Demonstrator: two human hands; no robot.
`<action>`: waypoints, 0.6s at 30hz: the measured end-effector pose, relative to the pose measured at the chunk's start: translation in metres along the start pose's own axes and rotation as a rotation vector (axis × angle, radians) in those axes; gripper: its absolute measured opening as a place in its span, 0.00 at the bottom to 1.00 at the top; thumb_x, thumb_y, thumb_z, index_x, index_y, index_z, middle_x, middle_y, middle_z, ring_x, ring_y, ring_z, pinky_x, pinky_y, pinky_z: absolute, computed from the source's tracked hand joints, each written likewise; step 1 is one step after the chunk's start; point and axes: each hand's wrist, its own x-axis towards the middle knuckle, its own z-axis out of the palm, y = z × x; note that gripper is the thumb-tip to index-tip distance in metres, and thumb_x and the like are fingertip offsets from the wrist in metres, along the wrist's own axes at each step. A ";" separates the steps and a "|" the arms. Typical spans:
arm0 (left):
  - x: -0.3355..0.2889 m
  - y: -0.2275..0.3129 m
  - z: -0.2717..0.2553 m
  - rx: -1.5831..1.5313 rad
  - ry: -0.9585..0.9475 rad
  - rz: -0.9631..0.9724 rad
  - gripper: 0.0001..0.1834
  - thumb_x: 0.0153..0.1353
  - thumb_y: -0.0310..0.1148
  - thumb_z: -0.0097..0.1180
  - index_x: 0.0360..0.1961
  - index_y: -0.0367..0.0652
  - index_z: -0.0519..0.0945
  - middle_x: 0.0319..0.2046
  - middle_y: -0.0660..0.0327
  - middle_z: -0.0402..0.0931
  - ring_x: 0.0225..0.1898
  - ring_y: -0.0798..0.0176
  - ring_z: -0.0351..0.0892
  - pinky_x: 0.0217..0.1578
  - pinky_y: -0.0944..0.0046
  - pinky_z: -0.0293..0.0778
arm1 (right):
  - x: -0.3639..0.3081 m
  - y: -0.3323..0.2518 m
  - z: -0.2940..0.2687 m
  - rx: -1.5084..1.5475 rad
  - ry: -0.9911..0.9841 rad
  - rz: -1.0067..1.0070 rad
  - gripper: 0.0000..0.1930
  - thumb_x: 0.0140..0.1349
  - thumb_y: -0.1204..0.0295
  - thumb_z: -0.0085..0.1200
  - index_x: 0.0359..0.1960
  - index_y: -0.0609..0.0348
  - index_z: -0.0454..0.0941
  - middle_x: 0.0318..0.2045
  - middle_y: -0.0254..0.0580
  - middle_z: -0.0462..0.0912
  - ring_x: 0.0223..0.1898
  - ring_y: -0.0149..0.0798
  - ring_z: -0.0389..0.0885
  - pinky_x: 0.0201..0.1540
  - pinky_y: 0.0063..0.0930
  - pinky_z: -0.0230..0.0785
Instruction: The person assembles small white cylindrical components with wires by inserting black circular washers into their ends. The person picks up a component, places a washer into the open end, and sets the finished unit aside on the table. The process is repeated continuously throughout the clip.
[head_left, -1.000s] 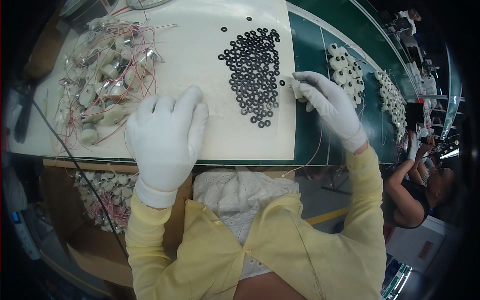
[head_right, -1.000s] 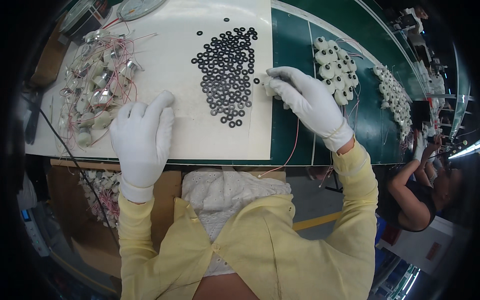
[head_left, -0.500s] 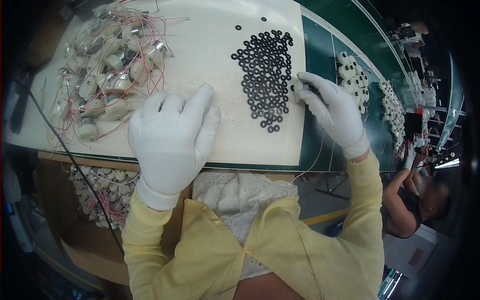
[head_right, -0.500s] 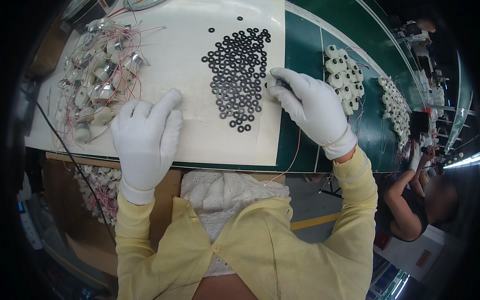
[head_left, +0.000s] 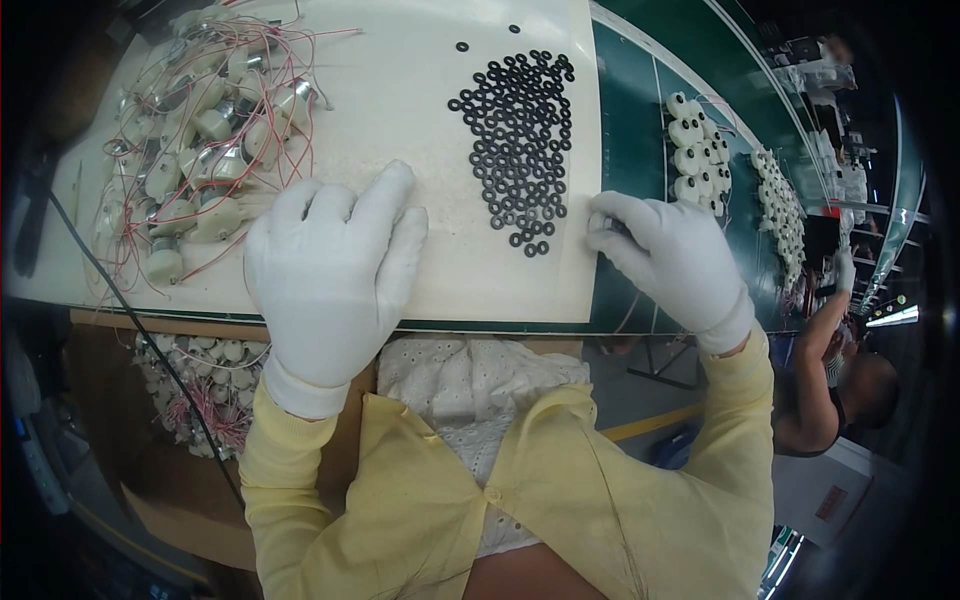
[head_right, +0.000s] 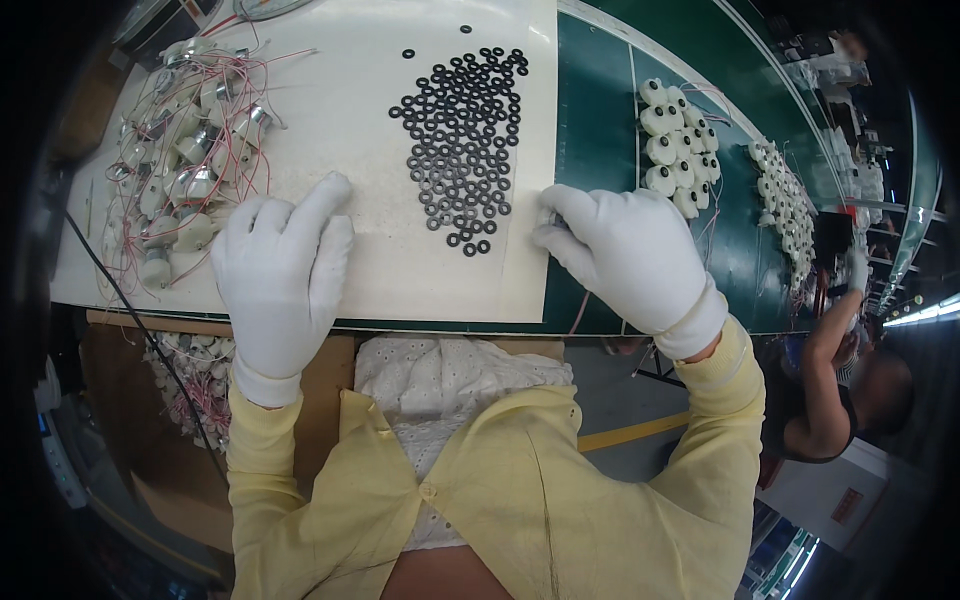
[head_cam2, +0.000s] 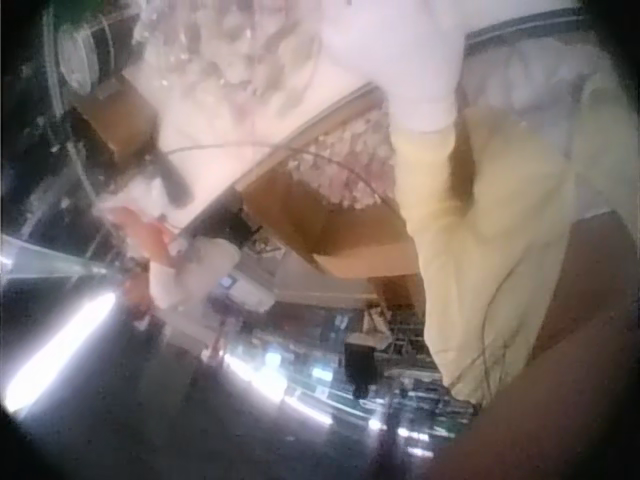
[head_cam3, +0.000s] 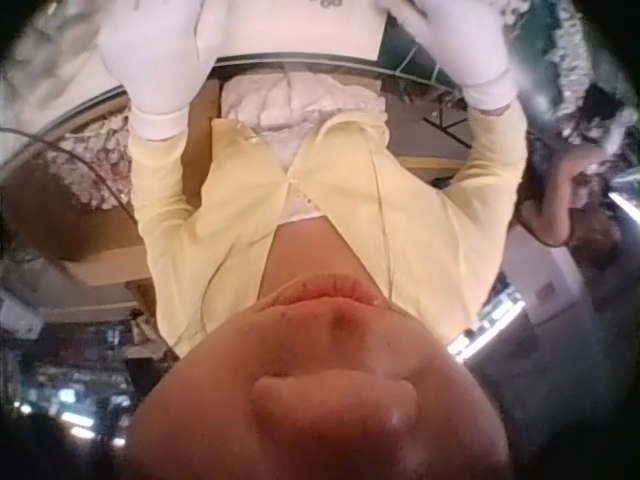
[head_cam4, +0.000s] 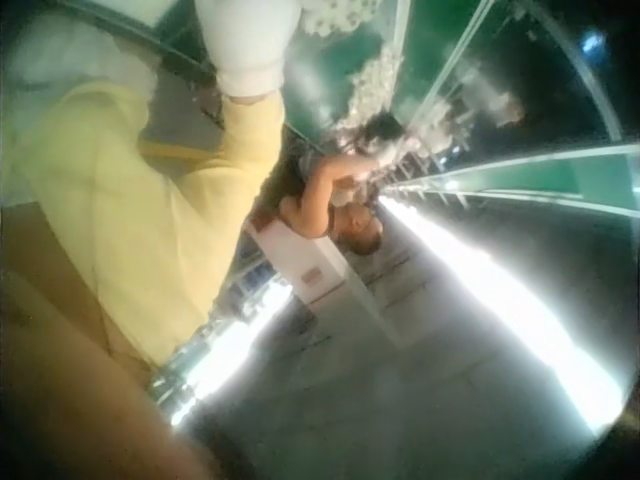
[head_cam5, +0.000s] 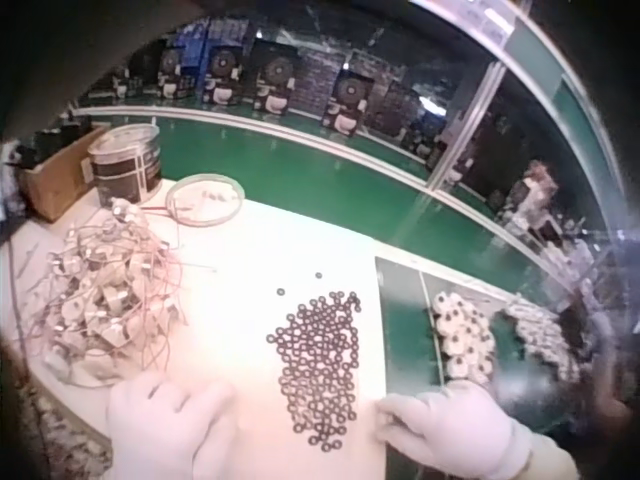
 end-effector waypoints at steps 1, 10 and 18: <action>0.000 0.000 0.000 0.000 0.001 0.002 0.15 0.65 0.34 0.65 0.53 0.48 0.88 0.29 0.60 0.76 0.38 0.52 0.77 0.40 0.52 0.68 | 0.000 0.000 0.002 0.008 -0.009 0.013 0.11 0.68 0.61 0.65 0.44 0.54 0.84 0.25 0.44 0.85 0.25 0.50 0.86 0.29 0.41 0.77; 0.002 -0.005 0.004 0.004 0.080 0.078 0.15 0.63 0.38 0.68 0.50 0.49 0.88 0.27 0.61 0.75 0.35 0.52 0.77 0.35 0.51 0.70 | -0.053 0.007 0.035 0.253 0.227 0.450 0.08 0.73 0.71 0.58 0.49 0.60 0.84 0.31 0.48 0.88 0.30 0.51 0.88 0.33 0.39 0.79; 0.000 -0.005 0.003 0.000 0.034 0.071 0.14 0.65 0.35 0.66 0.51 0.48 0.88 0.28 0.60 0.75 0.35 0.51 0.76 0.35 0.51 0.69 | -0.076 0.000 0.009 0.237 0.396 0.590 0.13 0.70 0.72 0.62 0.54 0.59 0.85 0.29 0.48 0.87 0.26 0.44 0.87 0.32 0.34 0.77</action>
